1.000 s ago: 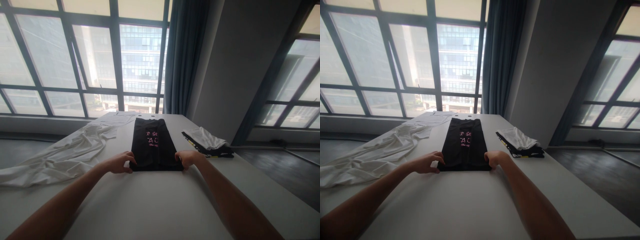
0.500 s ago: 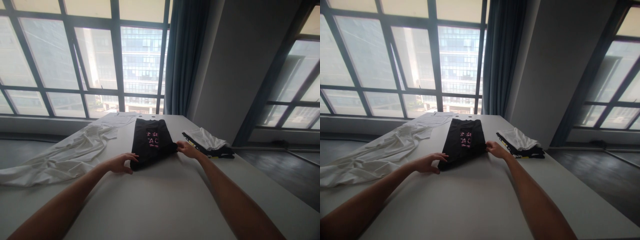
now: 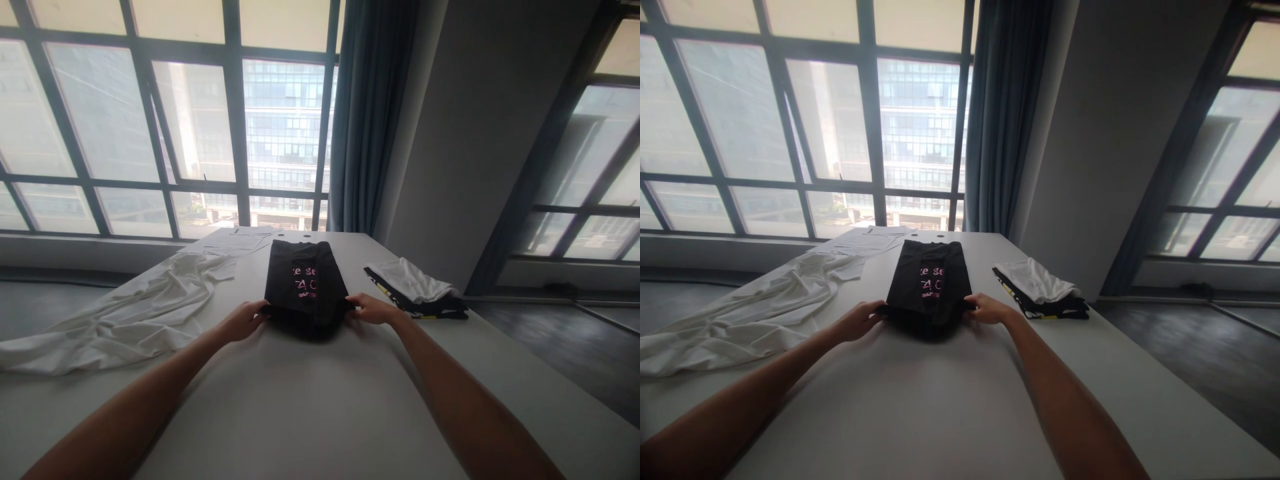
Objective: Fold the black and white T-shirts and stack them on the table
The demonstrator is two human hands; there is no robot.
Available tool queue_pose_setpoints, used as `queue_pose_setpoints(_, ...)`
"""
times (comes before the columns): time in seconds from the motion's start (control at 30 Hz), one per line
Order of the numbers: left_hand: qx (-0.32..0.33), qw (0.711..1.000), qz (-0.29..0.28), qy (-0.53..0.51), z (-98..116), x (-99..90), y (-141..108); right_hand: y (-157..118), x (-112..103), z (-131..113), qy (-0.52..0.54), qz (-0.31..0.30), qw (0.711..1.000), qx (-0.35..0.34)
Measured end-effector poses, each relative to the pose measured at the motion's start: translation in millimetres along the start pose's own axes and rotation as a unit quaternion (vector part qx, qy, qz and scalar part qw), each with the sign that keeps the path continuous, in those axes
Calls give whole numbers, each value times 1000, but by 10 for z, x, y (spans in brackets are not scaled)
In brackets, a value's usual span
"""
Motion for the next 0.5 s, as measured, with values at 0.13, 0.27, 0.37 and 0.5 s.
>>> queue_pose_setpoints(0.13,18,991,-44,-127,54,-157,-26,-170,-165,-121,131,11,991,-15)
queue_pose_setpoints(0.27,35,951,-45,-305,54,-411,28,-346,-357,-326,229,5,972,-48)
queue_pose_setpoints(0.37,-5,936,-10,-351,-36,-621,203,-289,-551,-412,231,87,964,-97)
queue_pose_setpoints(0.5,-57,943,79,-319,-231,-765,517,10,-751,-270,154,232,954,-112)
Point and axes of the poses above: each hand's wrist, its own y-axis towards the middle knuckle, its own x-axis out of the palm, z = x × y, the point moved 5 cm from there along y, towards the middle knuckle, and after that the axes turned 11 degrees about -z, right-handed, at the moved point
